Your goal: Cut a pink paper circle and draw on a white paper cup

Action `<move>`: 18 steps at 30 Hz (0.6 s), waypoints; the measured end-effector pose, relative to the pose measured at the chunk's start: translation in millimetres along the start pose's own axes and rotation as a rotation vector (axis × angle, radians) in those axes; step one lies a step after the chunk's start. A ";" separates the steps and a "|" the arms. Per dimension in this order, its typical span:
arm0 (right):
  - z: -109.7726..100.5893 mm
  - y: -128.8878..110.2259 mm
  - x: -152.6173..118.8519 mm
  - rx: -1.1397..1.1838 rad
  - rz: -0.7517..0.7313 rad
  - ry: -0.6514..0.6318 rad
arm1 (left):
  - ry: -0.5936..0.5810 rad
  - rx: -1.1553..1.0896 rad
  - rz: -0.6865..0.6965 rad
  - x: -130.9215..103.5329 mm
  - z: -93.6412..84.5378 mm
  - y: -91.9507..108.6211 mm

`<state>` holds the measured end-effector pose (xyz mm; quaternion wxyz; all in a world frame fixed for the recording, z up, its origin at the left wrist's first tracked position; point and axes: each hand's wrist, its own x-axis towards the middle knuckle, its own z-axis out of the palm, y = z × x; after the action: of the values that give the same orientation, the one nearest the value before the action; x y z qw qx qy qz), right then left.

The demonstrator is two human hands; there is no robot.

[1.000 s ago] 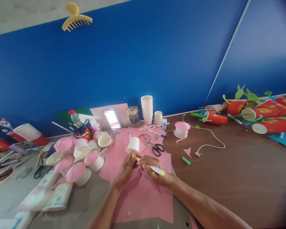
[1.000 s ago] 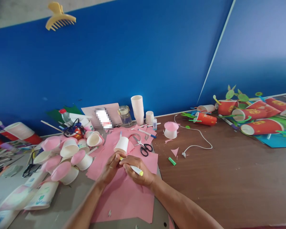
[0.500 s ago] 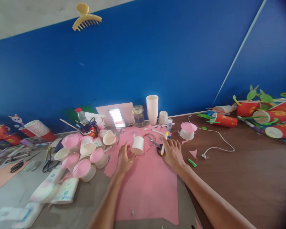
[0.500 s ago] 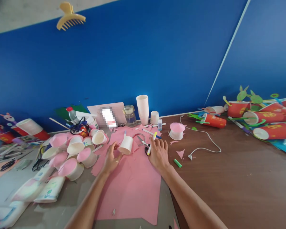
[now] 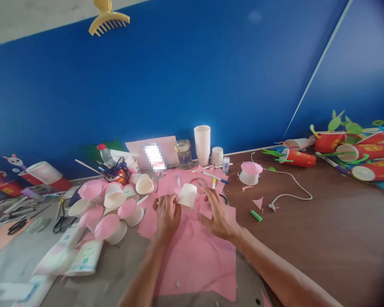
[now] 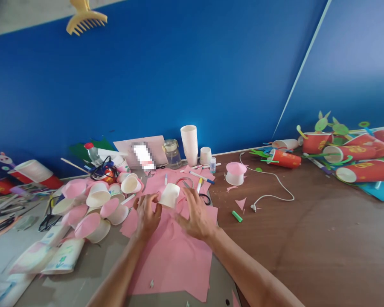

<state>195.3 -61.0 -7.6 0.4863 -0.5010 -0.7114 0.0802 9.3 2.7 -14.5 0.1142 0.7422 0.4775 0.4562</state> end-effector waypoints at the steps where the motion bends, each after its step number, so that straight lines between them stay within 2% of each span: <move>1: 2.5 -2.7 -1.4 0.009 -0.006 -0.020 | -0.004 0.007 0.045 -2.3 -1.5 2.7; 5: 13.4 2.3 -7.0 -0.050 -0.018 -0.001 | -0.133 -0.090 0.207 -12.5 -3.0 11.8; 7: 16.3 10.2 -9.2 -0.060 -0.042 0.036 | -0.185 -0.158 0.225 -16.3 -1.0 15.1; 12: 16.0 17.5 -12.4 0.048 -0.002 0.093 | -0.228 -0.271 0.145 -16.7 5.4 18.4; 18: 21.7 6.4 -15.3 0.336 0.115 -0.011 | -0.420 -0.464 -0.033 -15.0 0.7 26.5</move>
<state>183.0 -61.8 -32.0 0.5538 -0.4520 -0.6610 0.2282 24.0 -23.1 -7.4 0.3840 0.7666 0.3387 0.3876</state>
